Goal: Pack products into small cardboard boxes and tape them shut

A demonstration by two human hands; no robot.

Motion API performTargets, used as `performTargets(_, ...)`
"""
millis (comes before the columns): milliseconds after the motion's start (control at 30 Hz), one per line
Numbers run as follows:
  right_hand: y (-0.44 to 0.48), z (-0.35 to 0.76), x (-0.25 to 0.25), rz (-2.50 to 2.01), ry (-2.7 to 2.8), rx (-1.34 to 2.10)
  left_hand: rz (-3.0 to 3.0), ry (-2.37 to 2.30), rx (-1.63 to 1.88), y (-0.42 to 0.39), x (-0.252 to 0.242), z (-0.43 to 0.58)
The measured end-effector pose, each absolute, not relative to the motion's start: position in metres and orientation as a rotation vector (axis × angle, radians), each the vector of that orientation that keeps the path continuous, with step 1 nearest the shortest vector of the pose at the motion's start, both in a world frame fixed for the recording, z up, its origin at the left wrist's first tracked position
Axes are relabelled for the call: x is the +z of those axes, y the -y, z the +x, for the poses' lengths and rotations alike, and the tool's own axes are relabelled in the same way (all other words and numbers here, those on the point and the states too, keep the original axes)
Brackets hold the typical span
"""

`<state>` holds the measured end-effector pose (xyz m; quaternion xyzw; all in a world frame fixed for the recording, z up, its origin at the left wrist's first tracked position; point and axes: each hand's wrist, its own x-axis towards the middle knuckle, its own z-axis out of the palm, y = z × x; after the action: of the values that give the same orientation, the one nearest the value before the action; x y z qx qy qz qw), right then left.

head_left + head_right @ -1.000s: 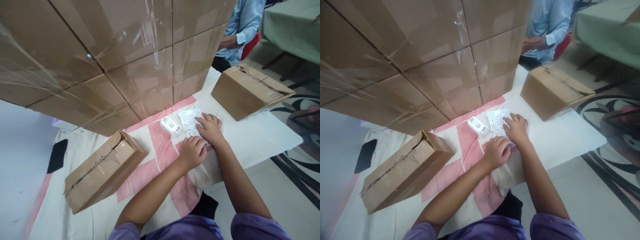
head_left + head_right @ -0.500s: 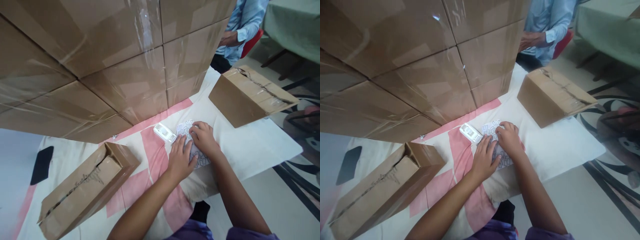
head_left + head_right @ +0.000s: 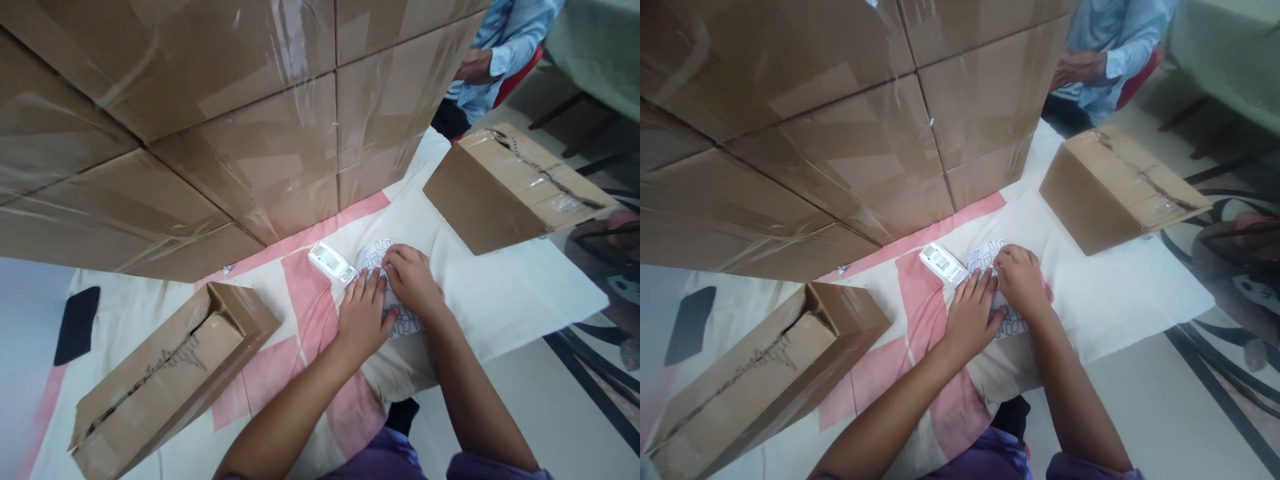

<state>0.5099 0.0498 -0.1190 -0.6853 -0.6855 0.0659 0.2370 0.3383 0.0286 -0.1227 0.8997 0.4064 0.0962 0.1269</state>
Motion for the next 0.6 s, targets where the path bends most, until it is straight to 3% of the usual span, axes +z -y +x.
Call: performTargets(600, -0.0495, 0.5112, -0.1197, -1.857, 1.863, 0.229, 2.596, -1.178, 0.340, -0.0276, -0.1216, 0.3378)
